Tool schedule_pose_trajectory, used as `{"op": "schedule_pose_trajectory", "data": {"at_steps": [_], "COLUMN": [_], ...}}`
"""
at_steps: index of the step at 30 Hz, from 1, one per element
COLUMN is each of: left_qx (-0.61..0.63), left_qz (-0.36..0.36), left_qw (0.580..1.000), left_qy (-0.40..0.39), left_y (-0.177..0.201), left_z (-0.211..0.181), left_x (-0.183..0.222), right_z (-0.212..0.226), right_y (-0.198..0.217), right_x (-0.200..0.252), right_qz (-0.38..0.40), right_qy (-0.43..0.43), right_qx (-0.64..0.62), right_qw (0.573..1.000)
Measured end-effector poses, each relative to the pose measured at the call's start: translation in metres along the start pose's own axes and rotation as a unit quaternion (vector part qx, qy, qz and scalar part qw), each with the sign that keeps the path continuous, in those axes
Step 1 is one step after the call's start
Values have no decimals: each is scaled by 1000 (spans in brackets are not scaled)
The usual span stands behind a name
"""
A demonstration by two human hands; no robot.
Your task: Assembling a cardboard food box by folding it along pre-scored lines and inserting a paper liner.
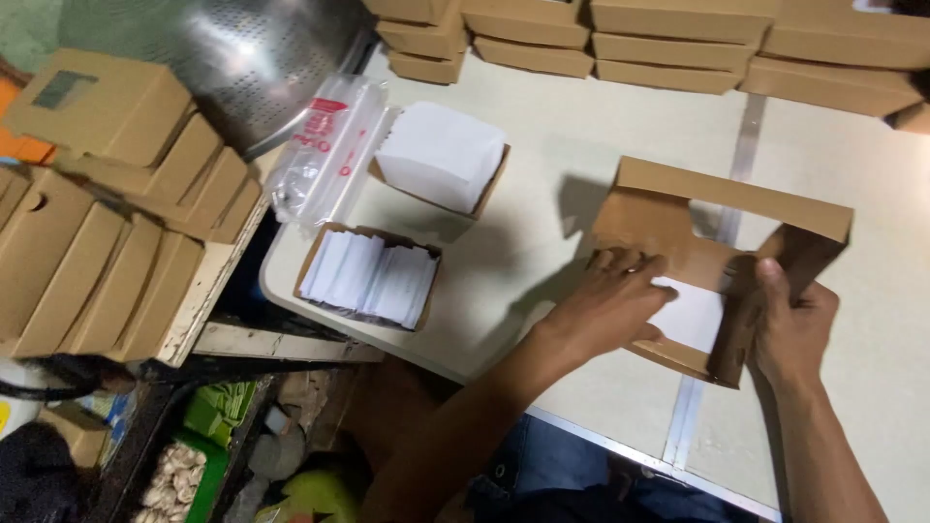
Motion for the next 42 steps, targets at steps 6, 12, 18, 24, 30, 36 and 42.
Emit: {"op": "schedule_pose_trajectory", "data": {"at_steps": [6,12,18,24,30,36,42], "left_qx": [338,220,71,115,127,96,257], "left_qz": [-109,-257,-76,-162,-204,-291,-328], "left_qw": [934,905,834,854,865,871,835], "left_qy": [-33,258,542,481,440,385,359], "left_y": [97,117,104,81,91,93,96], "left_z": [6,112,138,141,130,127,108], "left_x": [75,156,216,231,232,233,199], "right_z": [22,-38,-31,-51,-48,-57,-11], "right_y": [-3,12,8,7,8,9,6], "right_x": [8,-10,-8,-9,-7,-10,-5], "right_qz": [-35,-56,-59,-67,-68,-59,-59], "right_qy": [33,76,54,11,7,27,19], "right_qx": [-25,-18,-47,-62,-44,-67,-48], "right_qw": [999,995,996,996,997,996,997]}}
Point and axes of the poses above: each hand's wrist, its own x-axis away from the middle knuckle, its own y-axis out of the back of the hand, z = x × y, the point moved 2 cm from there along -x, towards the middle knuckle, and after that the axes turned 7 degrees about y, right-handed, at the moved point
